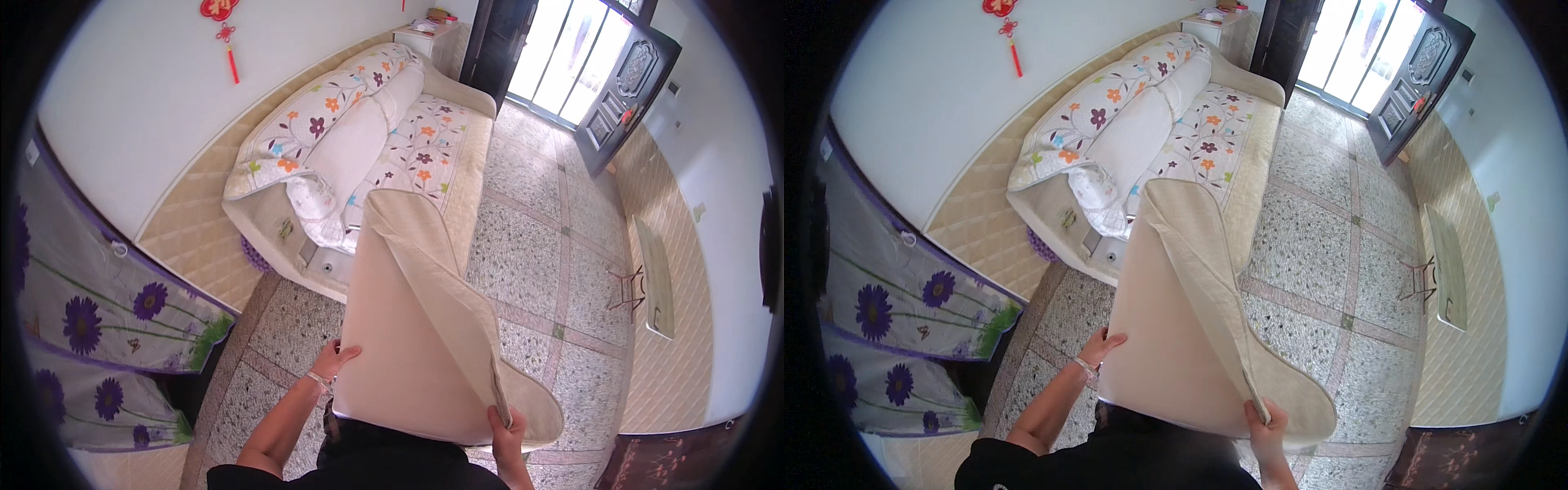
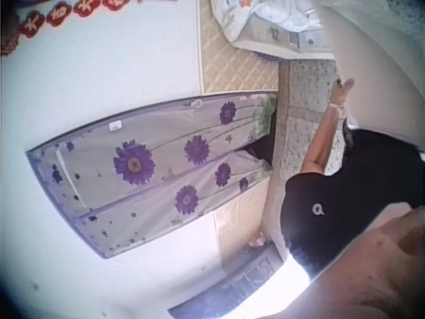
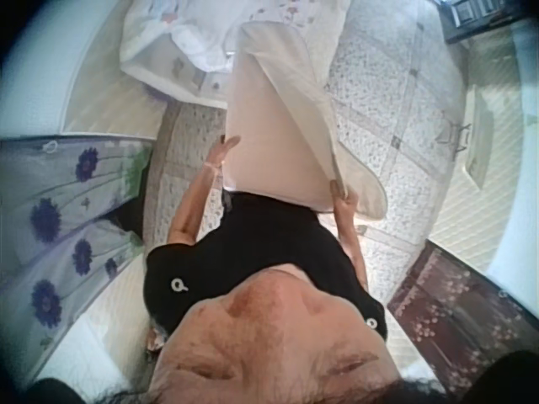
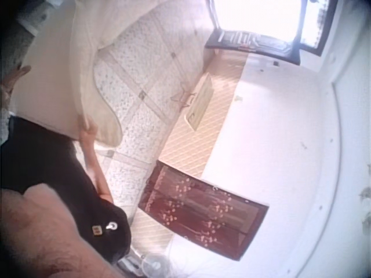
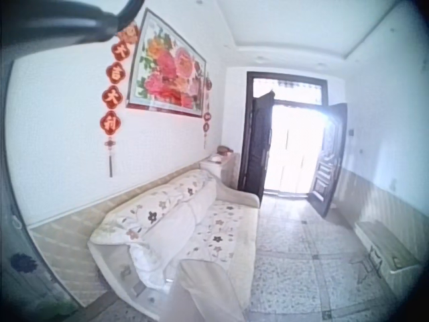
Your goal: The person uses a screwdriver to remove screws from the side of a white sofa armrest, then removes the armrest cover and places it on the sofa. The person walks to a nearby cabinet and places the screwdriver and a small object on it before returning to the sofa.
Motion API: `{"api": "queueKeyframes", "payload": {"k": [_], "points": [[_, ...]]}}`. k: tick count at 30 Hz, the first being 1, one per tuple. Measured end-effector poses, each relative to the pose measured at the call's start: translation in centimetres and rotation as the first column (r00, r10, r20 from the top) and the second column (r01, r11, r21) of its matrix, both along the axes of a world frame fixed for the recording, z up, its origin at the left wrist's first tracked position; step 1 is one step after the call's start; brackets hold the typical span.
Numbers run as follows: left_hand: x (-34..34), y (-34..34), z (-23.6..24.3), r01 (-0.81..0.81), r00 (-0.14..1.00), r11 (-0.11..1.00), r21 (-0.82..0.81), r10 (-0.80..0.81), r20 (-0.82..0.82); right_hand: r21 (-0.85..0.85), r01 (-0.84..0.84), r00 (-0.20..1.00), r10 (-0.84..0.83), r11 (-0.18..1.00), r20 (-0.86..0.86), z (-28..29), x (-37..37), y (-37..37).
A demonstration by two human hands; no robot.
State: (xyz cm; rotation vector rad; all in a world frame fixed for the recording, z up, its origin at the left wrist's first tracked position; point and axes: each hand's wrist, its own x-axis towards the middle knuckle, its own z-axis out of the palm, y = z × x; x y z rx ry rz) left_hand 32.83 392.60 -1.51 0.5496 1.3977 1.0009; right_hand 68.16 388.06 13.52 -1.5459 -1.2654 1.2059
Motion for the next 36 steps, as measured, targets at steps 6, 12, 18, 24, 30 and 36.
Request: {"api": "queueKeyframes", "payload": {"k": [6,12,18,24,30,36], "points": [[-1.2,10.8,0.4,0.129,0.989,0.990,-0.048,-0.132,-0.064,-0.084,0.239,0.971,-0.236,0.967,0.044,-1.5,-1.8,6.6],[-2.4,14.6,-2.8,0.260,0.941,0.948,-0.185,-0.292,-0.173,-0.286,0.343,0.919,-0.383,0.895,-0.095,-8.2,-0.8,6.7],[-3.2,15.3,-3.2,0.351,0.902,0.886,-0.302,-0.407,-0.147,-0.441,0.355,0.932,-0.277,0.824,0.233,-12.5,2.6,3.1],[-2.6,14.7,-4.3,0.389,0.875,0.859,-0.333,-0.457,-0.157,-0.560,0.504,0.801,-0.599,0.658,0.017,-11.3,3.8,8.8],[-1.1,13.9,-4.6,0.416,0.797,0.835,-0.361,-0.526,-0.297,-0.126,0.290,0.933,-0.251,0.949,0.259,-11.6,4.2,27.4],[-0.8,14.4,-3.9,0.465,0.735,0.799,-0.380,-0.588,-0.337,-0.064,-0.316,0.721,0.284,0.946,0.632,-20.6,-10.2,47.0]]}}
